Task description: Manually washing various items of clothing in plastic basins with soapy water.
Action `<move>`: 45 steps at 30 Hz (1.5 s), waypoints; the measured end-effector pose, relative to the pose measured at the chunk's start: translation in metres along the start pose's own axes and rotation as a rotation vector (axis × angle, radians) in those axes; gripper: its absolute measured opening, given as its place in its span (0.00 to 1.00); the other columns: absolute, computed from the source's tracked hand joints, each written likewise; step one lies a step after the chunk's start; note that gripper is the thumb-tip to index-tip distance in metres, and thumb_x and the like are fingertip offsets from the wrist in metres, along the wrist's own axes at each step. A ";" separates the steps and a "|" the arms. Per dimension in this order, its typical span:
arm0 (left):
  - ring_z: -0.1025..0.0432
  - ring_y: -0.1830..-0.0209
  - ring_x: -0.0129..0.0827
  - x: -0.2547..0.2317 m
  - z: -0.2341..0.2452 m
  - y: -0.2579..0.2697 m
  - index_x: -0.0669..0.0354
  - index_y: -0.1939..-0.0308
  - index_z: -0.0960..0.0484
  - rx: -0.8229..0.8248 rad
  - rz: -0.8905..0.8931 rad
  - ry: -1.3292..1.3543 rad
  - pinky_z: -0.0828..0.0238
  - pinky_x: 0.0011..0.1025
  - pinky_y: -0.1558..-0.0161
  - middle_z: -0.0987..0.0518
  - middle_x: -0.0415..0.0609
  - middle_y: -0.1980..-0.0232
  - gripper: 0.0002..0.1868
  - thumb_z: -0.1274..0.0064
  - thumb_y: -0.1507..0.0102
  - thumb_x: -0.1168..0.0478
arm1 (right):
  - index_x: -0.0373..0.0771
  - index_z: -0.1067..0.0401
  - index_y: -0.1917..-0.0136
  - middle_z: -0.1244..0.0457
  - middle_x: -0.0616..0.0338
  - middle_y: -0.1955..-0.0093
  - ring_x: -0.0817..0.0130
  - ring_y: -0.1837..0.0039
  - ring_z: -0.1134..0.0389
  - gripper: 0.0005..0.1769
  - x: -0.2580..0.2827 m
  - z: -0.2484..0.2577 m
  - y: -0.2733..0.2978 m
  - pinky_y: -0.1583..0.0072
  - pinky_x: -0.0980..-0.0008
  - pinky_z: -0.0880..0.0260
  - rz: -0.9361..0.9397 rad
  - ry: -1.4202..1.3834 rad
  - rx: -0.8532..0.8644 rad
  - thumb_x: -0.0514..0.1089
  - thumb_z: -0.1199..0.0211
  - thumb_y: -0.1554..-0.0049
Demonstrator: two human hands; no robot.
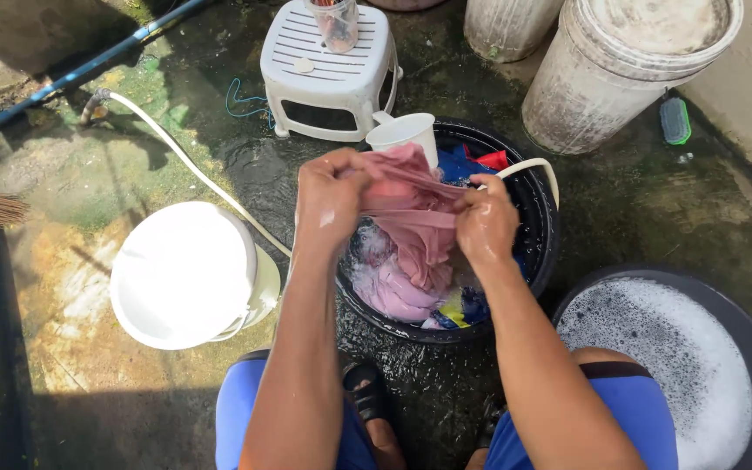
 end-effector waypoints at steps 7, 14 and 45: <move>0.25 0.47 0.59 0.202 0.149 0.017 0.55 0.48 0.16 -0.135 0.464 -1.745 0.26 0.50 0.45 0.24 0.67 0.41 0.16 0.53 0.34 0.55 | 0.42 0.34 0.30 0.53 0.40 0.20 0.39 0.25 0.46 0.30 -0.040 -0.080 0.047 0.30 0.47 0.40 -0.183 0.435 0.601 0.37 0.40 0.46; 0.39 0.29 0.59 0.259 0.156 0.038 0.53 0.35 0.25 0.172 0.461 -1.941 0.40 0.55 0.36 0.42 0.61 0.24 0.34 0.43 0.45 0.50 | 0.40 0.40 0.26 0.37 0.39 0.32 0.42 0.32 0.35 0.33 -0.081 -0.116 0.087 0.31 0.46 0.35 -0.399 0.419 0.907 0.40 0.43 0.44; 0.29 0.43 0.57 0.022 0.029 0.010 0.72 0.62 0.16 -0.114 0.041 -1.891 0.24 0.46 0.48 0.26 0.62 0.42 0.12 0.44 0.45 0.65 | 0.48 0.17 0.51 0.32 0.53 0.44 0.49 0.42 0.30 0.16 0.047 0.092 -0.019 0.40 0.53 0.31 -0.162 0.332 0.148 0.36 0.39 0.50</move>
Point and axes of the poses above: each hand's wrist, its own y-axis away from the middle knuckle, its own z-axis out of the back of the hand, x = y × z, the point moved 8 cm from there along -y, towards the middle knuckle
